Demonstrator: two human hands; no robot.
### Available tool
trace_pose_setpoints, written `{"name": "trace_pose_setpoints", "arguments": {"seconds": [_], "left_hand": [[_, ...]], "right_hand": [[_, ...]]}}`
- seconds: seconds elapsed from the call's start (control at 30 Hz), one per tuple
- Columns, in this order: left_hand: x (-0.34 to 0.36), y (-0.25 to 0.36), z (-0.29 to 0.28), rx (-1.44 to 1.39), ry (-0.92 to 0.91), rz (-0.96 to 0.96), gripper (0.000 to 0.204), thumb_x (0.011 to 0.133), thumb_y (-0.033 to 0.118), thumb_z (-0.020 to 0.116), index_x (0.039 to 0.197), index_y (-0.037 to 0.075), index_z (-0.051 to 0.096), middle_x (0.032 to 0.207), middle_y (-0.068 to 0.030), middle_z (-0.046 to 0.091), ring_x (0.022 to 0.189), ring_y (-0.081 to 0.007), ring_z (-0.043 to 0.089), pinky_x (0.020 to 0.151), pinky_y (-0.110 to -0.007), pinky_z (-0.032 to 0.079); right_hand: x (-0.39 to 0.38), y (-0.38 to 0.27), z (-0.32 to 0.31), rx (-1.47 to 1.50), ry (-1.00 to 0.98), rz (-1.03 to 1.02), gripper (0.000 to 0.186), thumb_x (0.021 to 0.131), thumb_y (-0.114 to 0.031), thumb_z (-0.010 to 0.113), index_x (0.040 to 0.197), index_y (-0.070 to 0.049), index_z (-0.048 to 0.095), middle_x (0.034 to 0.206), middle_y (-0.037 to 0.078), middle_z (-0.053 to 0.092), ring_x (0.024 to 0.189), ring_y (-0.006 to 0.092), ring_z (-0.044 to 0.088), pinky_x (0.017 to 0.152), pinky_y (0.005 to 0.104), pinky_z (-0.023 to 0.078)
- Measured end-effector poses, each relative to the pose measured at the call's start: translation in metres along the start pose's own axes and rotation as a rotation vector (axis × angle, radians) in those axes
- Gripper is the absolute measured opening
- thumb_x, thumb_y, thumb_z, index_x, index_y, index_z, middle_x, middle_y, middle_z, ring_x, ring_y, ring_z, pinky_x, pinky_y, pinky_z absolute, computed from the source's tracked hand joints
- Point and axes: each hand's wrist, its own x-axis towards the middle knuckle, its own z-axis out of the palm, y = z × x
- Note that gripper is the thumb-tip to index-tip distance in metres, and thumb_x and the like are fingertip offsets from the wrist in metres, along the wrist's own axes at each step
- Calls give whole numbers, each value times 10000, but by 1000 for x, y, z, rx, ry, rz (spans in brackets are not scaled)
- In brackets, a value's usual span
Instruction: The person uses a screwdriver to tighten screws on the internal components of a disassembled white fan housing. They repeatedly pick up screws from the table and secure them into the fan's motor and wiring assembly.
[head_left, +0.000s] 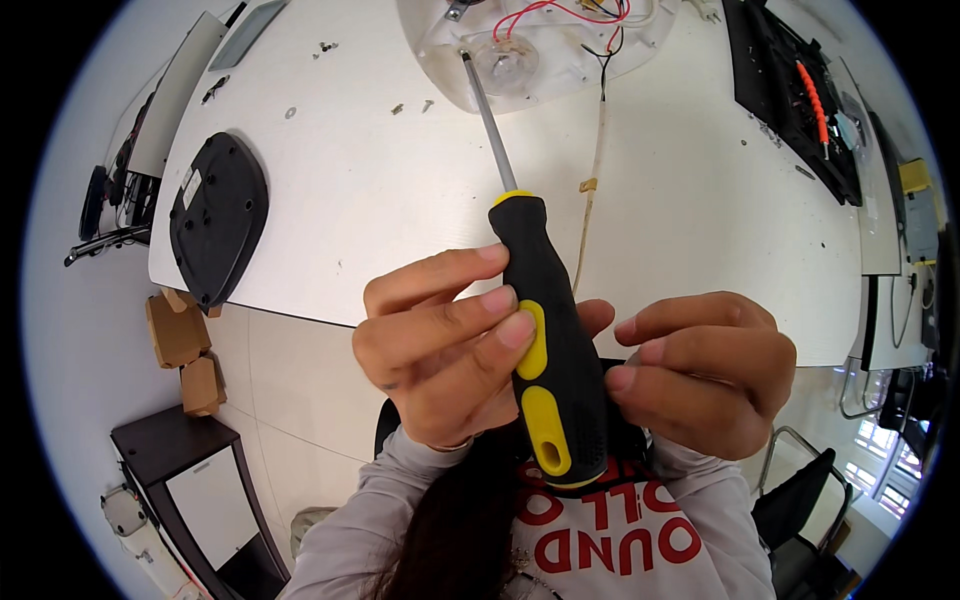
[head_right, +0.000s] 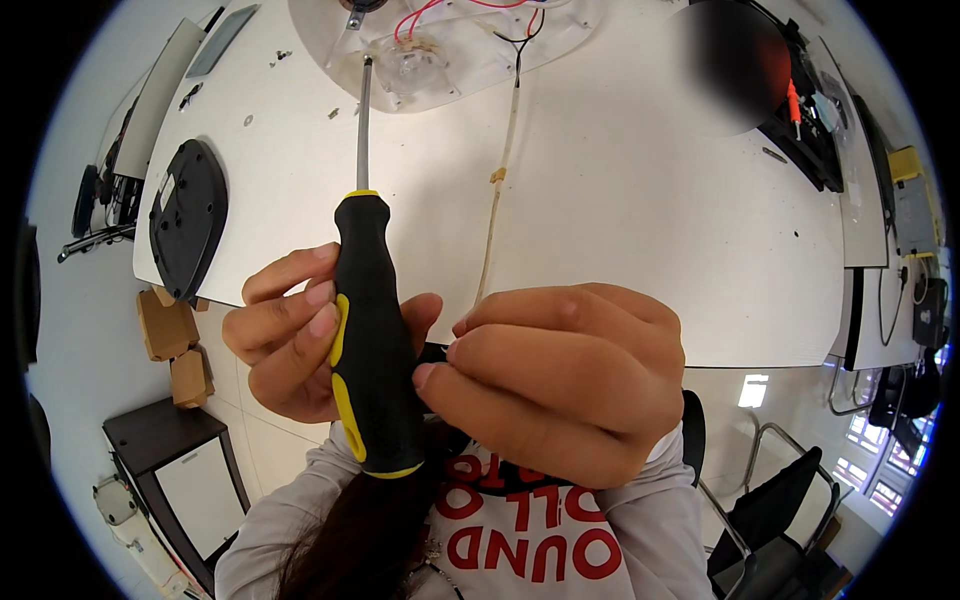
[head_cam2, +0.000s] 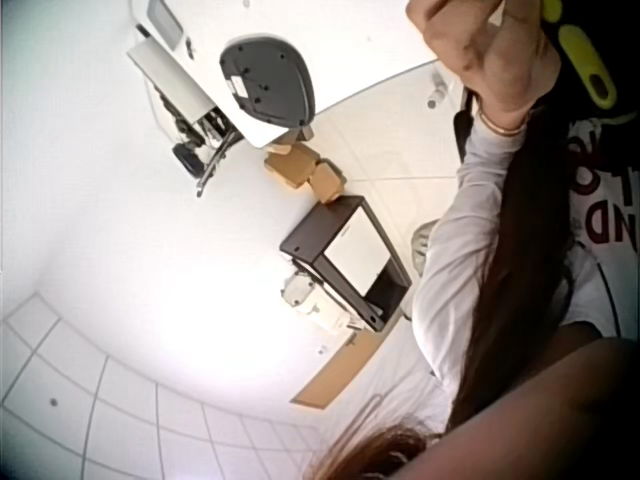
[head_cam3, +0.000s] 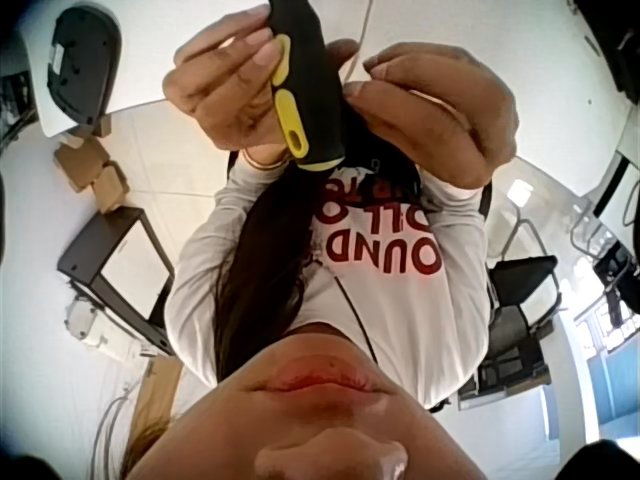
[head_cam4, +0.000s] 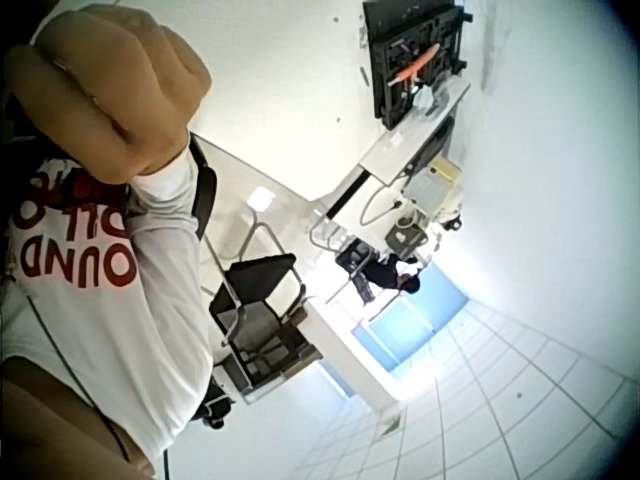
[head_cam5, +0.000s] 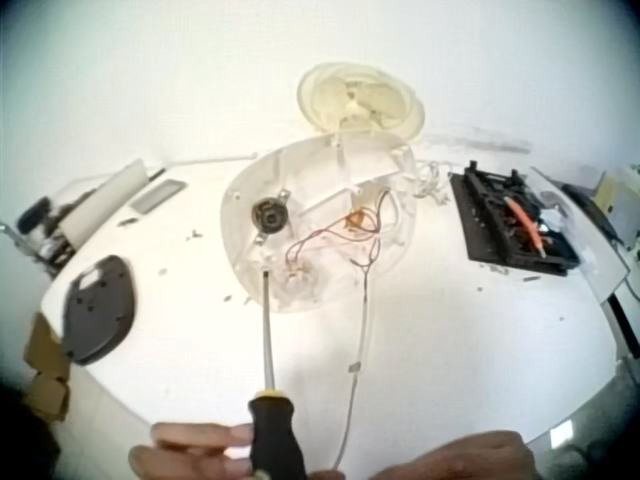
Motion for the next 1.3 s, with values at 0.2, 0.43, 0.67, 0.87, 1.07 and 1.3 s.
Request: {"name": "trace_pose_setpoints", "arguments": {"seconds": [0.2,0.43,0.67,0.87,1.07,1.3], "left_hand": [[1,1,1,-11,-7,-12,564,589,101,848,1017,86,481,950,-51,448,934,-256,586,702,-241,570],[-4,0,9,-51,126,-13,551,553,134,868,1004,106,553,998,-36,480,920,-235,579,646,-232,549],[-2,0,5,-29,66,2,571,567,117,862,1015,87,508,965,-53,461,919,-255,584,672,-244,560],[-3,0,7,-51,94,-8,569,555,120,867,1013,94,531,976,-50,468,921,-249,580,652,-239,558],[-1,-1,4,-75,82,-21,548,547,102,867,997,106,555,986,-44,474,925,-239,572,637,-229,557],[1,-1,-2,-106,35,-25,521,536,36,853,968,105,570,978,-46,490,921,-239,572,664,-238,563]], "right_hand": [[0,1,0,27,21,41,202,563,-59,720,760,-68,677,797,38,566,644,203,631,490,235,509],[-2,-5,-2,140,116,235,244,567,-1,769,784,-53,670,846,76,558,680,238,624,592,293,551],[-2,-5,0,208,40,253,197,571,-35,759,753,-44,683,787,52,567,656,207,614,578,275,532],[3,2,-1,139,-52,149,220,519,-90,709,737,-73,682,761,28,585,695,205,610,544,245,492],[19,6,-11,84,-235,64,180,547,-118,756,683,-116,639,760,27,556,707,224,595,539,254,465],[29,8,-8,151,-239,54,172,530,-91,738,662,-95,629,759,30,572,711,224,612,546,255,474]]}}
